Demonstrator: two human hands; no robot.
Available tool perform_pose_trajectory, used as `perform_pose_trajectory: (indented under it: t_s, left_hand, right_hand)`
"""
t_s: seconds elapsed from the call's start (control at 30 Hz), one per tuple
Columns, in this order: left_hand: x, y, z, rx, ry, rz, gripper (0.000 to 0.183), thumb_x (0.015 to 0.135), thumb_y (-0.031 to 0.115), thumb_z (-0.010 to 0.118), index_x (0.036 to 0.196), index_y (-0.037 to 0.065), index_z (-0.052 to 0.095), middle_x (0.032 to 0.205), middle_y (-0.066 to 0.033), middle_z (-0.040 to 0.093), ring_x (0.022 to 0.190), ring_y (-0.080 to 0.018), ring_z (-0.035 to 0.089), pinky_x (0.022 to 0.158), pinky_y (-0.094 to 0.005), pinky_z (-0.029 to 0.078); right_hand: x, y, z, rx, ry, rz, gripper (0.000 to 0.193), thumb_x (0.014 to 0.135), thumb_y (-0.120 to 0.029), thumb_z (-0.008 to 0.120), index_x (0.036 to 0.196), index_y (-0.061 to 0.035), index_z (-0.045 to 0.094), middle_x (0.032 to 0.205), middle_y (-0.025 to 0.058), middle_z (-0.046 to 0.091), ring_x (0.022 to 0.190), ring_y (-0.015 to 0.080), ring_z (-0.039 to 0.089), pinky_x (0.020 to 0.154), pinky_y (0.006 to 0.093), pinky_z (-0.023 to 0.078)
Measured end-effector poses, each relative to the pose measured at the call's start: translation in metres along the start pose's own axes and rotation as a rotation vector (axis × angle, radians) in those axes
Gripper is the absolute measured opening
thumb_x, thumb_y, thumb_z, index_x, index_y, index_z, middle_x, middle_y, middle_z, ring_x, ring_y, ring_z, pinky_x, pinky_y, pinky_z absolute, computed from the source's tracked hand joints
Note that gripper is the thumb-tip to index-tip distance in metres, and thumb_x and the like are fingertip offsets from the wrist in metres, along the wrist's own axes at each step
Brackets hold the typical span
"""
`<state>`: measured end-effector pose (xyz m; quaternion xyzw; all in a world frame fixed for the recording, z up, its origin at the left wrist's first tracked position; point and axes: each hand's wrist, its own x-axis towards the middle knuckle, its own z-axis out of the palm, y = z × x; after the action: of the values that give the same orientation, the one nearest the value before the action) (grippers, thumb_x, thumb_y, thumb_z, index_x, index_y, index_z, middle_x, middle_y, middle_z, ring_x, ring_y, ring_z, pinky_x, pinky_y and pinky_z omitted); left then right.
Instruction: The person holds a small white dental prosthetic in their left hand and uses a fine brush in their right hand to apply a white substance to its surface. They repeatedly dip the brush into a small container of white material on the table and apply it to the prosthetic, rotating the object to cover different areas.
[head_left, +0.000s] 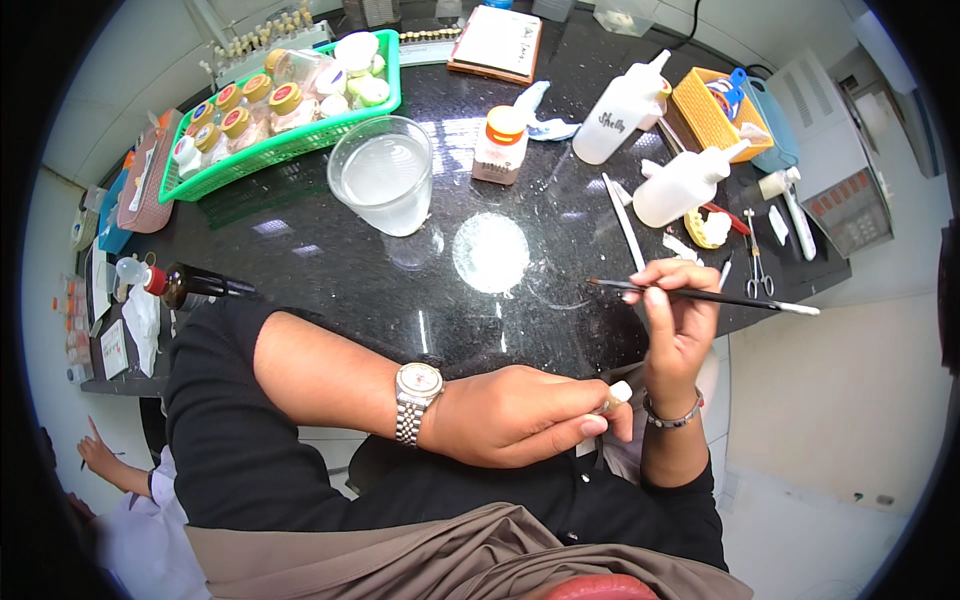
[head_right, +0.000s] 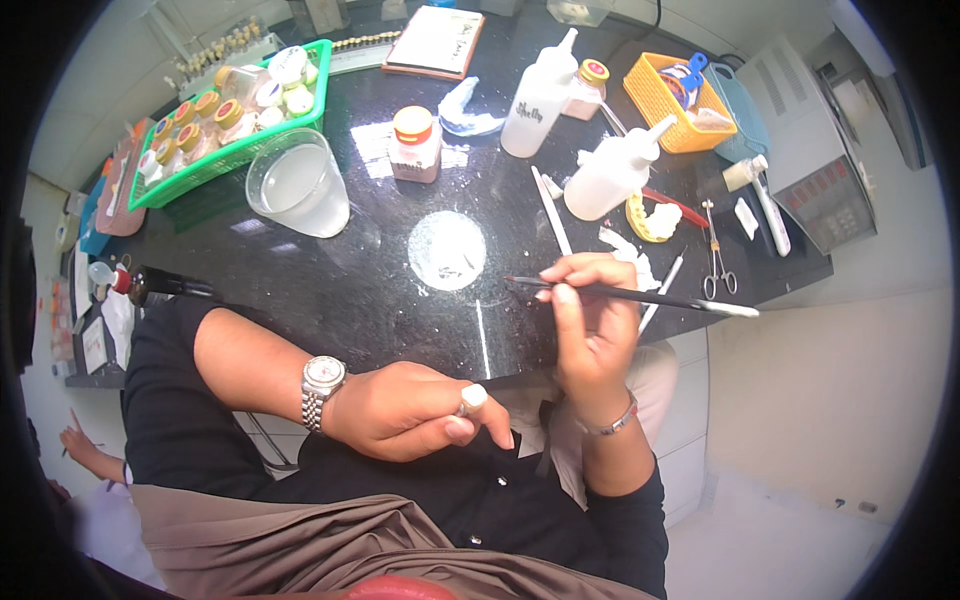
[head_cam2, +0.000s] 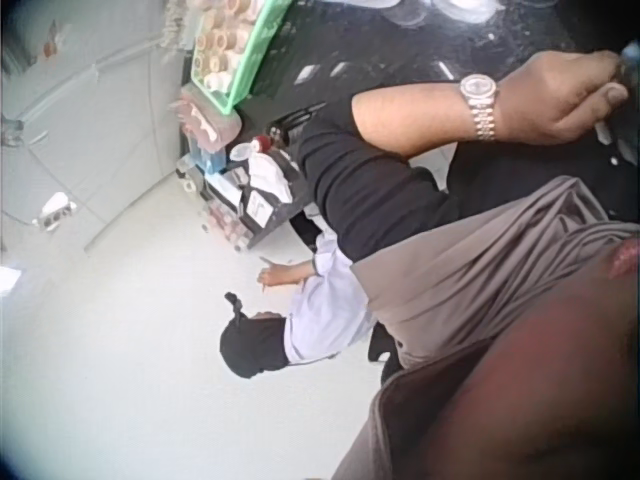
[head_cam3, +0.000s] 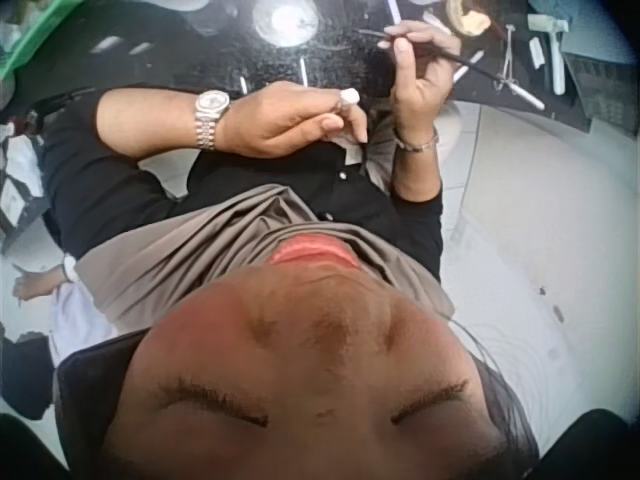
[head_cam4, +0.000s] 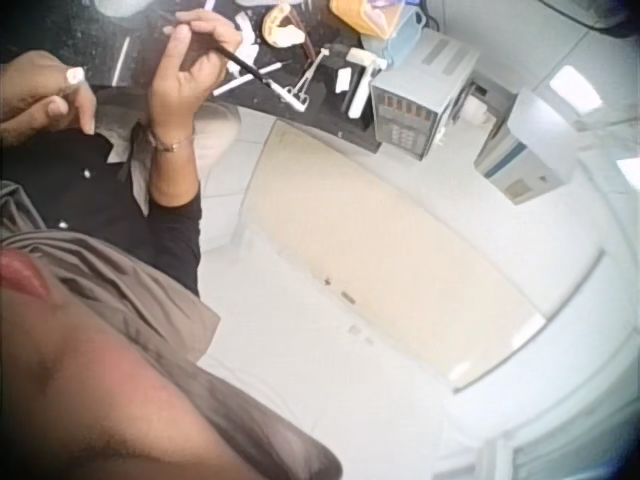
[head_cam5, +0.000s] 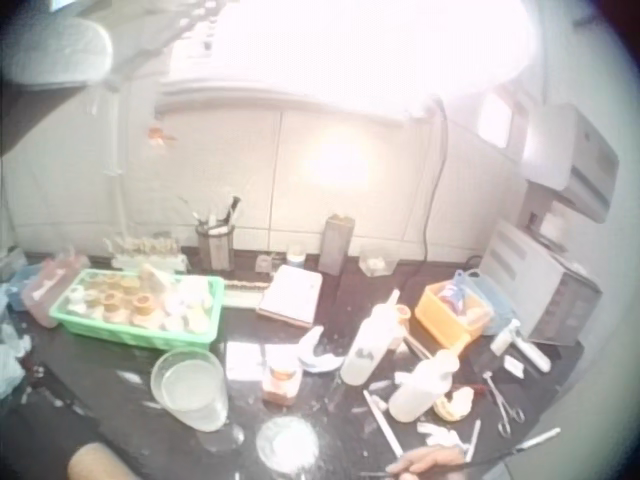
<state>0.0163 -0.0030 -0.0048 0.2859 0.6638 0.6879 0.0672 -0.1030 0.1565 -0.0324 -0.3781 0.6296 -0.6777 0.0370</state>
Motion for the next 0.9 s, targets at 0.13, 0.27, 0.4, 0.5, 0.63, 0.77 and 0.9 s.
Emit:
perform_pose_trajectory:
  t_s: [0.13, 0.27, 0.4, 0.5, 0.63, 0.77, 0.9]
  left_hand:
    - [0.002, -0.002, -0.001, 0.023, -0.019, 0.053, 0.017, 0.093, 0.017, 0.037, 0.096, 0.005, 0.049, 0.080, -0.0107, 0.054, 0.069, -0.0259, 0.057, 0.063, -0.0338, 0.045]
    - [0.001, -0.007, 0.000, 0.031, -0.036, 0.093, 0.017, 0.092, 0.017, 0.038, 0.094, 0.005, 0.050, 0.082, -0.0087, 0.056, 0.070, -0.0269, 0.056, 0.063, -0.0336, 0.045]
    - [0.000, -0.004, 0.000, 0.017, -0.021, 0.137, 0.016, 0.093, 0.018, 0.038, 0.093, 0.005, 0.048, 0.083, -0.0083, 0.055, 0.070, -0.0271, 0.056, 0.063, -0.0344, 0.044]
    - [0.000, -0.006, 0.004, 0.029, -0.018, 0.175, 0.014, 0.093, 0.016, 0.038, 0.091, 0.004, 0.046, 0.080, -0.0083, 0.052, 0.070, -0.0275, 0.054, 0.062, -0.0345, 0.044]
    - [-0.002, -0.008, 0.006, 0.062, -0.005, 0.211, 0.014, 0.093, 0.016, 0.038, 0.090, 0.004, 0.046, 0.078, -0.0099, 0.051, 0.070, -0.0281, 0.054, 0.062, -0.0347, 0.043]
    - [-0.001, -0.006, 0.005, 0.052, -0.012, 0.190, 0.013, 0.092, 0.015, 0.040, 0.092, 0.004, 0.046, 0.078, -0.0105, 0.052, 0.070, -0.0287, 0.054, 0.062, -0.0355, 0.044]
    - [0.000, -0.011, 0.005, 0.055, -0.022, 0.200, 0.012, 0.090, 0.014, 0.042, 0.094, 0.004, 0.048, 0.081, -0.0101, 0.056, 0.069, -0.0295, 0.056, 0.061, -0.0351, 0.045]
  right_hand:
    - [0.026, -0.020, 0.009, 0.205, 0.071, -0.049, 0.014, 0.085, 0.002, 0.041, 0.099, -0.0020, 0.038, 0.095, 0.0151, 0.048, 0.081, 0.0166, 0.053, 0.070, 0.0298, 0.050]
    - [0.069, -0.037, 0.042, 0.233, -0.189, -0.265, 0.017, 0.085, 0.005, 0.042, 0.102, 0.0011, 0.041, 0.098, 0.0145, 0.048, 0.086, 0.0185, 0.054, 0.072, 0.0310, 0.052]
    - [0.100, -0.040, 0.083, 0.118, -0.261, -0.289, 0.014, 0.081, 0.007, 0.053, 0.095, 0.0050, 0.049, 0.093, 0.0102, 0.053, 0.080, 0.0157, 0.060, 0.068, 0.0252, 0.052]
    - [0.109, -0.035, 0.103, -0.053, -0.263, -0.372, 0.014, 0.076, 0.005, 0.059, 0.088, 0.0003, 0.054, 0.079, 0.0076, 0.057, 0.068, 0.0155, 0.062, 0.061, 0.0242, 0.050]
    - [0.109, -0.028, 0.111, -0.146, -0.312, -0.304, 0.009, 0.079, 0.001, 0.059, 0.086, -0.0010, 0.053, 0.078, 0.0080, 0.059, 0.067, 0.0159, 0.062, 0.057, 0.0239, 0.049]
    - [0.110, -0.042, 0.088, 0.096, -0.126, -0.162, 0.010, 0.083, -0.003, 0.056, 0.092, -0.0011, 0.051, 0.082, 0.0086, 0.060, 0.069, 0.0160, 0.061, 0.062, 0.0253, 0.050]
    - [0.089, -0.062, 0.024, 0.311, 0.183, -0.148, 0.012, 0.089, -0.008, 0.048, 0.099, -0.0019, 0.047, 0.091, 0.0130, 0.058, 0.075, 0.0167, 0.059, 0.070, 0.0289, 0.049]
